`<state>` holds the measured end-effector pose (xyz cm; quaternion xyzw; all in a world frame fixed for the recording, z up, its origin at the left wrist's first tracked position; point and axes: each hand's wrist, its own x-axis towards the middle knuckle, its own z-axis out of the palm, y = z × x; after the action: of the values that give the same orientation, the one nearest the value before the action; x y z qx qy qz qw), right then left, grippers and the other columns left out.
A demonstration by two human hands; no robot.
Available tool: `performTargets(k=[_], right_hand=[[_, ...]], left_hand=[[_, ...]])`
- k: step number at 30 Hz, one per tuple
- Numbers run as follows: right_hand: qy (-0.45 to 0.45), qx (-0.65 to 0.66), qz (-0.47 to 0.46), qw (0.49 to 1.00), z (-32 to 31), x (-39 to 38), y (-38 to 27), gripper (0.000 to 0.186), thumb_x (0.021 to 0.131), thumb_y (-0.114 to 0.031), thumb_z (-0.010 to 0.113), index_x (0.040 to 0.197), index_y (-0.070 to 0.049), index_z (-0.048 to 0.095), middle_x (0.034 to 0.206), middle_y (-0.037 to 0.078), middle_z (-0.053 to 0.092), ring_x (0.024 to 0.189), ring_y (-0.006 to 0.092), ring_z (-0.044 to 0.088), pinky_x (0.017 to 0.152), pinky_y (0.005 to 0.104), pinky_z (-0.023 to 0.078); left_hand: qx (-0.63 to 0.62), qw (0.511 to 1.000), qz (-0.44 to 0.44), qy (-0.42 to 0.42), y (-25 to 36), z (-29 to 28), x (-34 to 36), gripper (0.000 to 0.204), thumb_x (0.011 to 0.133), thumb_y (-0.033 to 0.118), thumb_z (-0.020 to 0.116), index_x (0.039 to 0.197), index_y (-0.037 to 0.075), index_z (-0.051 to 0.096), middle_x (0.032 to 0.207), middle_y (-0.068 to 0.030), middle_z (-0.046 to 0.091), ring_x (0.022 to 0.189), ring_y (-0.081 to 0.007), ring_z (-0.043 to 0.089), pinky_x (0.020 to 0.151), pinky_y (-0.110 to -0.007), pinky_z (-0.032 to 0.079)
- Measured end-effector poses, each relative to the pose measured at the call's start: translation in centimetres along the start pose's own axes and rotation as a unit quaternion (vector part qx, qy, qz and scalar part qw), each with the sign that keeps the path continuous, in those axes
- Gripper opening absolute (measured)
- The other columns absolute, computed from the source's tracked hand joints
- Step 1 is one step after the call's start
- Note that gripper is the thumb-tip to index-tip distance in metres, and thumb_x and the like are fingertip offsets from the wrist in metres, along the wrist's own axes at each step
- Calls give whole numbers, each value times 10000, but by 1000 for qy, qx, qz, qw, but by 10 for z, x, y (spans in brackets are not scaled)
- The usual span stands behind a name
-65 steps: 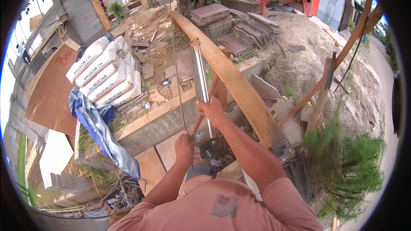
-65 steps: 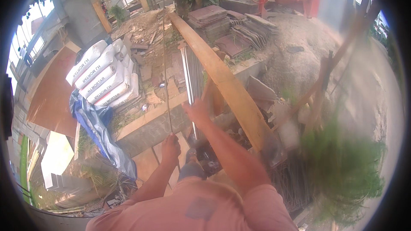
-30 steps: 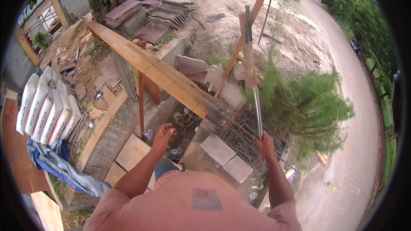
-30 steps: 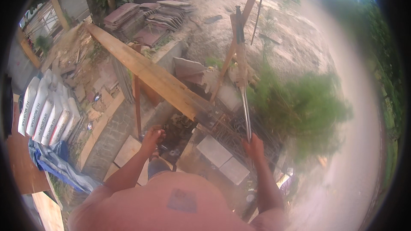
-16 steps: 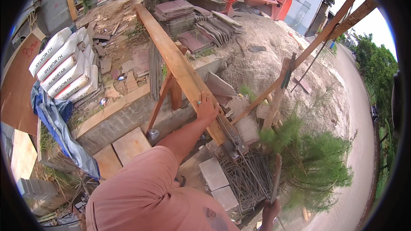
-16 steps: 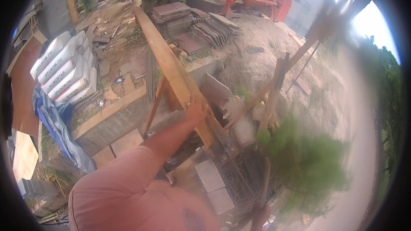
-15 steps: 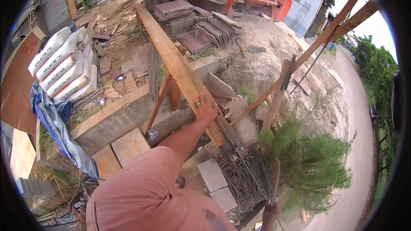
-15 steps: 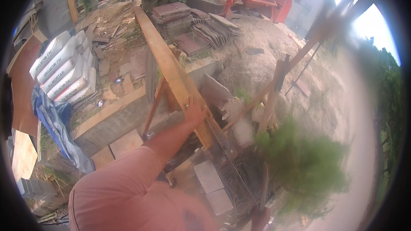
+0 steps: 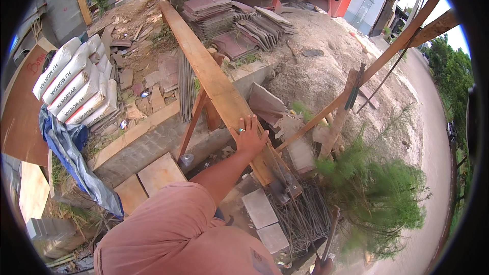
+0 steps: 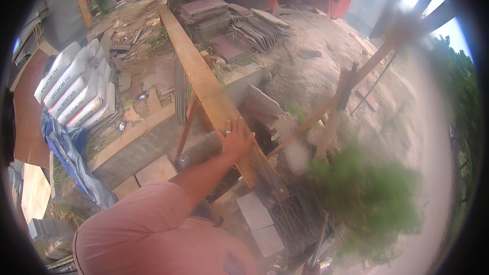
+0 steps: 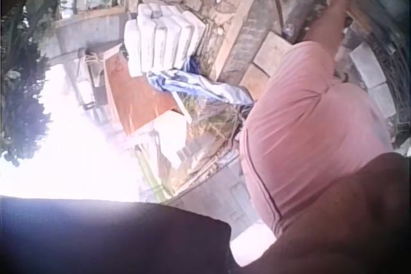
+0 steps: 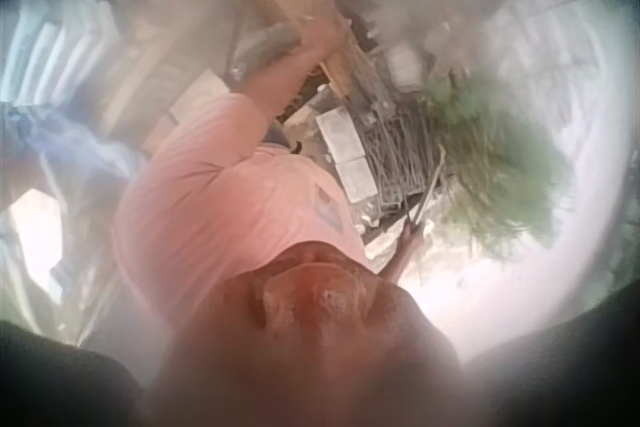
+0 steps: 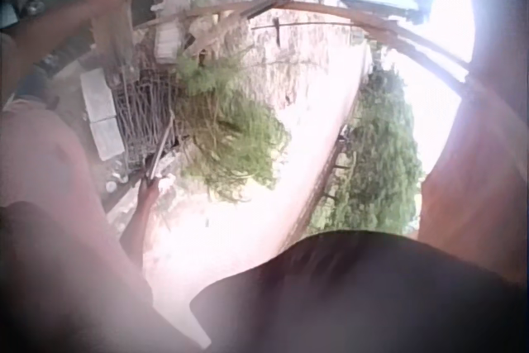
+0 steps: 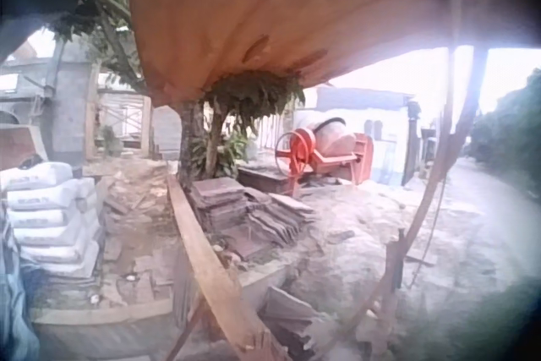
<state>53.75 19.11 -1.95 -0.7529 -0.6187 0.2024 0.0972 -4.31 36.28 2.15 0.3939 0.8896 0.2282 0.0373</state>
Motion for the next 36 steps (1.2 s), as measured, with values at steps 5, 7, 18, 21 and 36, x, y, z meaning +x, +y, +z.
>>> performTargets(k=[5, 7, 18, 21, 36], right_hand=[[69, -7, -36, 997, -10, -21, -46, 465, 813, -335, 707, 1114, 6, 608, 871, 247, 661, 825, 399, 633, 704, 464, 487], [87, -14, -56, 995, -9, -25, -53, 364, 806, -313, 708, 990, -6, 637, 802, 237, 642, 750, 412, 606, 652, 472, 468], [120, 25, -104, 987, -11, -21, -45, 328, 810, -318, 732, 907, -21, 631, 716, 180, 628, 630, 358, 577, 597, 453, 457], [133, 22, -132, 982, -14, -22, -41, 366, 813, -336, 739, 905, 0, 628, 714, 179, 625, 624, 353, 575, 599, 448, 463], [251, -63, -173, 950, -14, -45, -68, 255, 756, -202, 761, 759, -35, 568, 735, 168, 574, 726, 369, 557, 641, 462, 452]], left_hand=[[52, 998, 7, -26, 3, -8, 0, 779, 922, 606, 381, 1519, 131, 224, 1568, -54, 255, 1470, -298, 129, 1084, -712, 14], [62, 997, 16, -35, 3, -10, -1, 767, 930, 600, 367, 1517, 126, 231, 1567, -56, 255, 1470, -292, 127, 1081, -717, 15], [37, 996, 79, -3, -4, 5, 3, 706, 951, 534, 375, 1481, 72, 307, 1537, -79, 316, 1458, -281, 178, 1105, -684, 30], [11, 996, 87, 1, -4, 9, 2, 684, 946, 515, 398, 1458, 64, 352, 1512, -86, 361, 1449, -280, 206, 1113, -671, 32], [42, 996, 73, 16, -9, 12, 3, 647, 906, 486, 482, 1409, 82, 433, 1491, -84, 392, 1434, -256, 246, 1128, -642, 53]])
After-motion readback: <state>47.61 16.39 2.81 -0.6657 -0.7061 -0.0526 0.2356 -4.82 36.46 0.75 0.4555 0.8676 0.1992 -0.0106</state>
